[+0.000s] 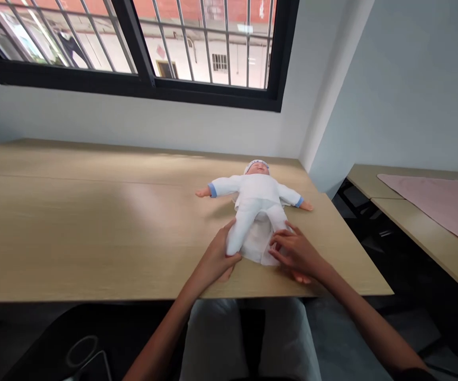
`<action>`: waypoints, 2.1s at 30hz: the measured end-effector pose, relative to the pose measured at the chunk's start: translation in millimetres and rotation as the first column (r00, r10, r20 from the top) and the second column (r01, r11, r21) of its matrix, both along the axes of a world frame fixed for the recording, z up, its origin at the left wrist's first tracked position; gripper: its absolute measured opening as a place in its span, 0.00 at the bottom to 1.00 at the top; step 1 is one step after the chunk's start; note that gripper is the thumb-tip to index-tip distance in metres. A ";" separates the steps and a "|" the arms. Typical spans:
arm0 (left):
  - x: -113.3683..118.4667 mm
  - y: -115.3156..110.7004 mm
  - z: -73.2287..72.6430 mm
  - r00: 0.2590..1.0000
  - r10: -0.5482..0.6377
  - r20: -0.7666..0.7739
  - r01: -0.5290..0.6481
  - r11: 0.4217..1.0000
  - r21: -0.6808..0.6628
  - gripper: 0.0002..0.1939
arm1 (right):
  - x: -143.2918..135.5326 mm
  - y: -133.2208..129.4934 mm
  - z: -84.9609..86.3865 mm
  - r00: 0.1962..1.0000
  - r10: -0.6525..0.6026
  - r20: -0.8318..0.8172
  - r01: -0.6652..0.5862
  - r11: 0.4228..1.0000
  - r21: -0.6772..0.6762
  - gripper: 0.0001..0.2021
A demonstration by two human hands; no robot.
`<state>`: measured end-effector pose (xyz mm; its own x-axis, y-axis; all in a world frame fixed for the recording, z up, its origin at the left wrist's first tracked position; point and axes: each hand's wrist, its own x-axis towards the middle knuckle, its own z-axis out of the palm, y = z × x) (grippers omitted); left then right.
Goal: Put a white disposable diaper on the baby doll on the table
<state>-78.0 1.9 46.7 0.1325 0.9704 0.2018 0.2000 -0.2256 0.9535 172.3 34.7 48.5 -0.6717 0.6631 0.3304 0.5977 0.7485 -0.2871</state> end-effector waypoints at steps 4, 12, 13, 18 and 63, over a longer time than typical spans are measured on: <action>-2.0 1.5 6.4 0.998 -0.066 -0.020 0.066 0.998 0.010 0.45 | 15.0 12.0 3.9 0.994 0.067 0.084 -0.065 0.997 -0.028 0.06; -12.0 7.7 11.7 0.991 -0.115 -0.061 0.110 0.990 -0.085 0.46 | 33.2 24.2 1.7 0.988 0.050 0.147 -0.047 0.999 -0.022 0.12; -12.6 8.3 12.1 0.989 -0.134 -0.063 0.128 0.988 -0.085 0.45 | 31.7 22.0 1.0 0.988 0.042 0.151 -0.041 0.999 -0.013 0.13; -13.1 11.1 9.7 0.982 -0.175 -0.076 0.169 0.982 -0.084 0.42 | 12.3 8.9 -0.8 0.985 0.038 0.169 -0.045 0.998 0.038 0.22; 10.7 33.9 15.2 0.828 -0.005 -0.561 0.266 0.884 0.385 0.10 | 5.6 -41.7 -19.3 0.808 -0.328 -0.490 0.124 0.907 -0.402 0.16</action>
